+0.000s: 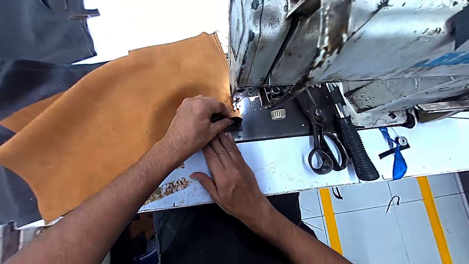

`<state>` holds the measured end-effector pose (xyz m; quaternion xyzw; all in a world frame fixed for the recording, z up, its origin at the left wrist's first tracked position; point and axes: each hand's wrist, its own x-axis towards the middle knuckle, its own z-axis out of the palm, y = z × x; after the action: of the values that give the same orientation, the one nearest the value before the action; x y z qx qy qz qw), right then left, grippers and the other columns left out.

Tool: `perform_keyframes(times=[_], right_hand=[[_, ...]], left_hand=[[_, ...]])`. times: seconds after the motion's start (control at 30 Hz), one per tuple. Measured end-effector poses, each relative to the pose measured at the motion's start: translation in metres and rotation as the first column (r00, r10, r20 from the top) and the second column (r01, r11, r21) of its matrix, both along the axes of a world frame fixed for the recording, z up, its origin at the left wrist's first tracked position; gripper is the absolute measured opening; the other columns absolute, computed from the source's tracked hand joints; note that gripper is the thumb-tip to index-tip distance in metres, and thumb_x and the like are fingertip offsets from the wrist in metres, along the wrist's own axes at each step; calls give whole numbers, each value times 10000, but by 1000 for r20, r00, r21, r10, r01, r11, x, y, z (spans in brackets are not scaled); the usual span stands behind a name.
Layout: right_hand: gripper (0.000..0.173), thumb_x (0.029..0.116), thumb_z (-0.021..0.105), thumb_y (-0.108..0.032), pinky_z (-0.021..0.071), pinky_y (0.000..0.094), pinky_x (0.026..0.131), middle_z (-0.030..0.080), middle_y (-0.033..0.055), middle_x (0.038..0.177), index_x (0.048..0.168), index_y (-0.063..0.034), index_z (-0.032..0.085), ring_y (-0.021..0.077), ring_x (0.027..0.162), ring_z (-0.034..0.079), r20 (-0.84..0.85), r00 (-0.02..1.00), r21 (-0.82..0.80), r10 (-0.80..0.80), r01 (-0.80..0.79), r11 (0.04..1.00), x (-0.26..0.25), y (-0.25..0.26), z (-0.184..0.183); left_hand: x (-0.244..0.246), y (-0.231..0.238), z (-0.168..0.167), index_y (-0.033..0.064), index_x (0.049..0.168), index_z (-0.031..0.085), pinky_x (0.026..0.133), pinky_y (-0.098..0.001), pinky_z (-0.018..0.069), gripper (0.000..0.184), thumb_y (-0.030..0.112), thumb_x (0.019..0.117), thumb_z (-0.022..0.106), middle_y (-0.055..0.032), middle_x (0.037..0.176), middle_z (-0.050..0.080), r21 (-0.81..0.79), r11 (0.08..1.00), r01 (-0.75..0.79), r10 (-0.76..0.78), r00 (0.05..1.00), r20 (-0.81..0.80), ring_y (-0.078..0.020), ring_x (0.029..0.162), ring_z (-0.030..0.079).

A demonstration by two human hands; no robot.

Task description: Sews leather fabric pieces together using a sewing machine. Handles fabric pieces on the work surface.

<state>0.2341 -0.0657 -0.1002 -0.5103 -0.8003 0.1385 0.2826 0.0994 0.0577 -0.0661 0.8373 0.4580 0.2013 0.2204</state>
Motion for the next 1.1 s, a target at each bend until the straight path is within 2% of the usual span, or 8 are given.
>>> perform_keyframes(times=[0.07, 0.27, 0.37, 0.47, 0.57, 0.7, 0.83, 1.1], right_hand=[[580, 1015, 608, -449, 315, 488, 1250, 540, 198, 1505, 1371, 8, 629, 338, 1477, 424, -26, 996, -15, -81, 81, 997, 8, -6, 3], [810, 1006, 512, -605, 274, 494, 1261, 426, 232, 1589, 1467, 60, 512, 369, 1514, 353, 174, 964, 3, -199, 202, 979, 22, -10, -6], [824, 999, 502, -629, 281, 500, 1259, 453, 224, 1572, 1466, 49, 521, 364, 1503, 375, 188, 962, 12, -200, 202, 979, 22, -10, -6], [816, 986, 510, -651, 280, 534, 1251, 510, 215, 1527, 1446, 21, 556, 363, 1483, 406, 178, 964, 9, -199, 200, 980, 24, -9, -6], [757, 965, 580, -625, 296, 519, 1247, 558, 172, 1488, 1406, -9, 599, 344, 1468, 428, 100, 980, -16, -169, 172, 985, 33, -8, -4], [639, 962, 647, -543, 366, 497, 1197, 615, 77, 1440, 1374, -55, 626, 291, 1423, 481, 41, 991, -27, -129, 130, 991, 51, -3, 1], [433, 1009, 636, -316, 452, 465, 1117, 656, 56, 1383, 1357, -60, 635, 276, 1363, 541, 0, 992, -54, -128, 128, 990, 71, 9, 10], [374, 1050, 530, -307, 459, 484, 1012, 615, 89, 1407, 1389, -223, 663, 330, 1268, 557, 304, 950, 32, -66, 59, 998, 90, 30, 7]], left_hand=[[0, -2, -1, 184, 946, 788, 803, -363, 547, 123, 264, 936, 695, 19, 895, 733, 9, 1000, 0, 0, 1000, 1, -124, 898, 692], [0, -5, -4, 198, 959, 793, 795, -409, 498, 154, 270, 953, 657, 17, 896, 735, 81, 996, 38, -37, 999, -20, -164, 885, 674], [0, -15, -6, 158, 1039, 770, 873, -539, 462, 215, 250, 1010, 577, -64, 980, 720, 214, 965, 151, -119, 980, -158, -288, 943, 665], [-1, -25, -4, 63, 1149, 728, 941, -526, 473, 275, 182, 1055, 499, -135, 1166, 688, 298, 907, 299, -203, 928, -314, -323, 1084, 650], [-3, -32, -4, 1, 1220, 686, 965, -445, 539, 293, 98, 1052, 468, -161, 1238, 691, 319, 873, 369, -242, 895, -375, -316, 1168, 664], [-7, -35, -4, 15, 1294, 661, 1037, -430, 520, 333, 42, 1047, 440, -165, 1277, 688, 310, 870, 382, -258, 891, -375, -313, 1208, 657], [-8, -33, -5, 18, 1306, 655, 1026, -450, 512, 349, 10, 1035, 434, -164, 1274, 678, 321, 858, 401, -277, 888, -368, -319, 1200, 648], [-26, -20, -22, 44, 1338, 659, 1077, -431, 494, 371, 8, 1054, 423, -119, 1352, 675, 368, 806, 464, -388, 883, -263, -288, 1269, 629]])
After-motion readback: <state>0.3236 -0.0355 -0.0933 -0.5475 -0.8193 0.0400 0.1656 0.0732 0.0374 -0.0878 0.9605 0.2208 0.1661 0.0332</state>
